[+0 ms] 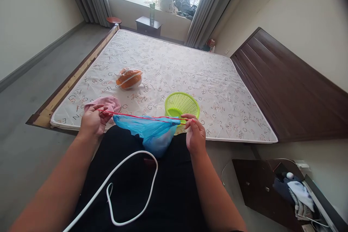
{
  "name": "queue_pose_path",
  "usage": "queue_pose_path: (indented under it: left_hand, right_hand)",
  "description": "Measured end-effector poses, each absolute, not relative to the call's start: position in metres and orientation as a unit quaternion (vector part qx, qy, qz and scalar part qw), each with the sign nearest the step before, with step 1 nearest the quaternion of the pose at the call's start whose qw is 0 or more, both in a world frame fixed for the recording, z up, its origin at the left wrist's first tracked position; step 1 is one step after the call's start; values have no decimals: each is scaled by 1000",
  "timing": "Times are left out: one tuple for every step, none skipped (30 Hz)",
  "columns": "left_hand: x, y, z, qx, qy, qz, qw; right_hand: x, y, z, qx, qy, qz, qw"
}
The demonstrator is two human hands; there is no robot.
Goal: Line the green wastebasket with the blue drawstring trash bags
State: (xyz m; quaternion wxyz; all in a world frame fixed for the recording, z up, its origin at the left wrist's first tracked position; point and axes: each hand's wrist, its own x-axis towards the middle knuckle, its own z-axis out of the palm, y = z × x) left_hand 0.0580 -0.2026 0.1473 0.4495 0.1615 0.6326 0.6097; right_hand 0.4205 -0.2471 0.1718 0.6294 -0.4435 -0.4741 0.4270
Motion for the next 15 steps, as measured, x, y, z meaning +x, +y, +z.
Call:
queue_pose_path:
  left_hand:
    - [55, -203, 150, 145, 617, 613, 471]
    - [54, -204, 153, 144, 609, 614, 482]
    - [56, -207, 156, 157, 605, 615, 481]
    - [60, -210, 160, 180, 601, 619, 472]
    - [66, -215, 165, 209, 596, 624, 461]
    - [72, -220, 170, 243, 586, 624, 457]
    - [78, -226, 176, 280, 569, 616, 467]
    - [82, -232, 182, 321, 546, 598, 491]
    - [85, -237, 188, 369, 518, 565, 526]
    - [85, -242, 194, 426, 484, 515, 565]
    - [84, -247, 200, 490, 445, 449, 600]
    - [82, -251, 207, 555, 409, 374, 621]
    - [81, -255, 213, 615, 385, 299, 620]
    - [82, -257, 218, 668, 380, 236, 595]
    - [86, -260, 222, 712, 394, 196, 547]
  right_hand:
    - [423, -247, 174, -450, -475, 414, 633]
    - [424, -247, 176, -453, -474, 409, 634]
    - [424, -247, 178, -452, -469, 417, 633]
    - [424, -248, 181, -447, -462, 439, 628]
    - [422, -249, 183, -440, -451, 471, 617]
    - [420, -250, 186, -436, -442, 506, 599]
    - [417, -250, 188, -437, -434, 536, 577]
    - [415, -251, 191, -443, -428, 556, 558]
    - [412, -251, 192, -453, -422, 565, 545]
    - [411, -251, 194, -466, -414, 563, 543]
    - [410, -250, 195, -479, -404, 552, 550]
    - [410, -249, 195, -492, -396, 532, 564]
    - [410, -247, 195, -503, -392, 505, 582]
    - [411, -245, 196, -511, -394, 473, 600]
    - [411, -244, 196, -516, -401, 442, 615]
